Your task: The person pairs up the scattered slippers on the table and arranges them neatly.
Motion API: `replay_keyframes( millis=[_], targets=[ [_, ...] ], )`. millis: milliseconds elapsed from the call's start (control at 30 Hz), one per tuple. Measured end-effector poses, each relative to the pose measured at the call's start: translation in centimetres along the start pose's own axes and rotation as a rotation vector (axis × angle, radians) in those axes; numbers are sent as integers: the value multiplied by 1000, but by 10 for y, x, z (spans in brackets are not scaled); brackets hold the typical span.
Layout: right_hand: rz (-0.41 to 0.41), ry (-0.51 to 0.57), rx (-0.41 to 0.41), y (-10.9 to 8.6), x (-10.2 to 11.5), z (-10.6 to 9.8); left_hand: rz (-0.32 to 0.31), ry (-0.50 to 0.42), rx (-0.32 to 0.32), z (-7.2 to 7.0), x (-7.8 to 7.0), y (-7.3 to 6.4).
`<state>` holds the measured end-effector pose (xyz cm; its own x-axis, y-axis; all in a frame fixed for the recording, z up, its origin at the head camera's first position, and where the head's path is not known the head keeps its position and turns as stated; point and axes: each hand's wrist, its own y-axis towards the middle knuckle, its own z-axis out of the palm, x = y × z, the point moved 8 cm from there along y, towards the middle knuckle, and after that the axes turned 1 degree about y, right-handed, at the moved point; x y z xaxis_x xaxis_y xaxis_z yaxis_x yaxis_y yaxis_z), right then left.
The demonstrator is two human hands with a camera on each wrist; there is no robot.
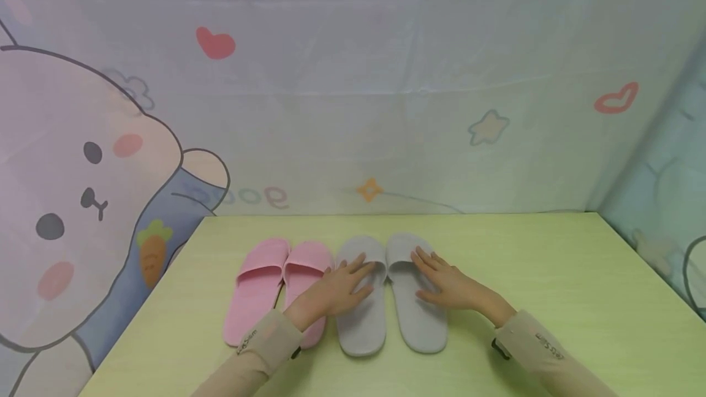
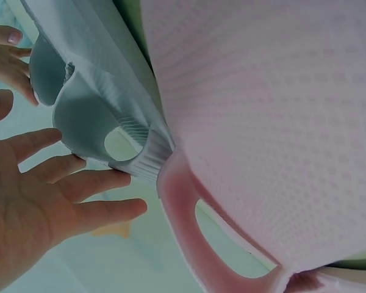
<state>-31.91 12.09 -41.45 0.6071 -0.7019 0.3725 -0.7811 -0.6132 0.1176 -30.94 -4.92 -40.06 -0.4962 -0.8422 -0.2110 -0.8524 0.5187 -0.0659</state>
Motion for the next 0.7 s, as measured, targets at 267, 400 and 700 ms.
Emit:
replay_keyframes(
  millis=[267, 400, 700],
  targets=[
    [11, 3, -2, -2, -2, 0, -5, -10, 5, 0, 0, -1],
    [6, 14, 3, -3, -1, -2, -14, -9, 7, -1, 2, -2],
    [8, -2, -10, -8, 0, -6, -18, -21, -25, -8, 3, -4]
  ],
)
